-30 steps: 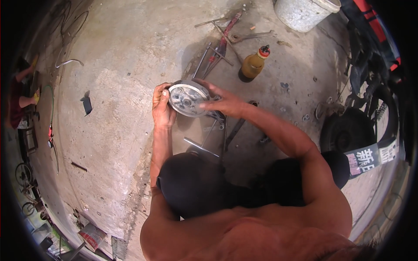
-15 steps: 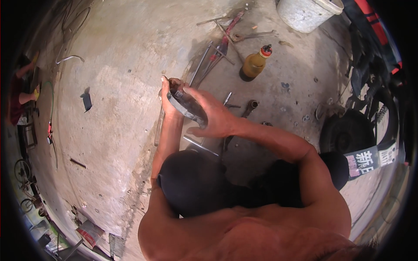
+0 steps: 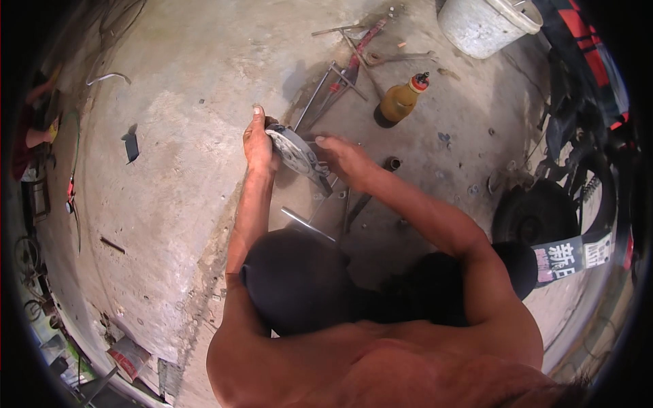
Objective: The person cleans a bicycle brake hub component by pouring liquid from a bottle onto it and wiping it, then uses a wrench to tighten a bolt on the assembly.
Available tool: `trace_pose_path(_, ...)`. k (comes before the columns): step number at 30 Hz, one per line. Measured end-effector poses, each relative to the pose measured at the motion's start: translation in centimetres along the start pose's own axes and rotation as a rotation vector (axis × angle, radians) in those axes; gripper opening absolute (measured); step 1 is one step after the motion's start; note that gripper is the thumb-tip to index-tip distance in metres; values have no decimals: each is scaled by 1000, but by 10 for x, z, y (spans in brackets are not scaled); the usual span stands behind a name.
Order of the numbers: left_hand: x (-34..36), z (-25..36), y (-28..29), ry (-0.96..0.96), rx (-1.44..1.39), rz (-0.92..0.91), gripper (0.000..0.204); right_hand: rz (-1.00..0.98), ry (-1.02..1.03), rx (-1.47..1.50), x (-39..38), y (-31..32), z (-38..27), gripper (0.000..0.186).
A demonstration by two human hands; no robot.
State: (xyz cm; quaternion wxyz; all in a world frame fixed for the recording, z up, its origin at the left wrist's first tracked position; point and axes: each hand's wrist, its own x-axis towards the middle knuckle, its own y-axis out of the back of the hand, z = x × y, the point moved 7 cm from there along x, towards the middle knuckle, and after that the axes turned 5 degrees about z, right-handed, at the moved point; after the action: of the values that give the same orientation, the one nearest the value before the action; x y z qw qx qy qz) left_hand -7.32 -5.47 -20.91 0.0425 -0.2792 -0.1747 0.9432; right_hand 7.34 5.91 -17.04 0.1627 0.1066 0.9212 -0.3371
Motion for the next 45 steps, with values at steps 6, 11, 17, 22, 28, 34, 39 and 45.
trace_pose_path(6, -1, -15, -24, -73, 312, -85, 42, 170, -79, 187, 19, 29, 27, 38)
trace_pose_path(11, 1, -21, -27, -58, 345, -93, 42, 171, -44, 224, 21, 36, 31, 38)
trace_pose_path(17, 0, -30, -26, 45, 351, -80, 41, 92, -119, 220, 26, 38, 35, 31)
trace_pose_path(22, 11, -44, -15, 76, 348, -105, 41, 115, -143, 222, 30, 39, 44, 28)
trace_pose_path(28, 10, -58, -20, 91, 286, -151, 36, 125, -167, 428, 37, 49, 55, 30)
trace_pose_path(34, -52, 24, -40, -888, 817, -121, 23, 73, -161, 476, 37, 49, 48, 32)
trace_pose_path(39, -90, 20, -62, -997, 1055, -347, 22, 105, -79, 428, 39, 50, 33, 29)
trace_pose_path(45, -82, 14, -62, -914, 1036, -329, 21, 90, -39, 380, 42, 56, 32, 24)
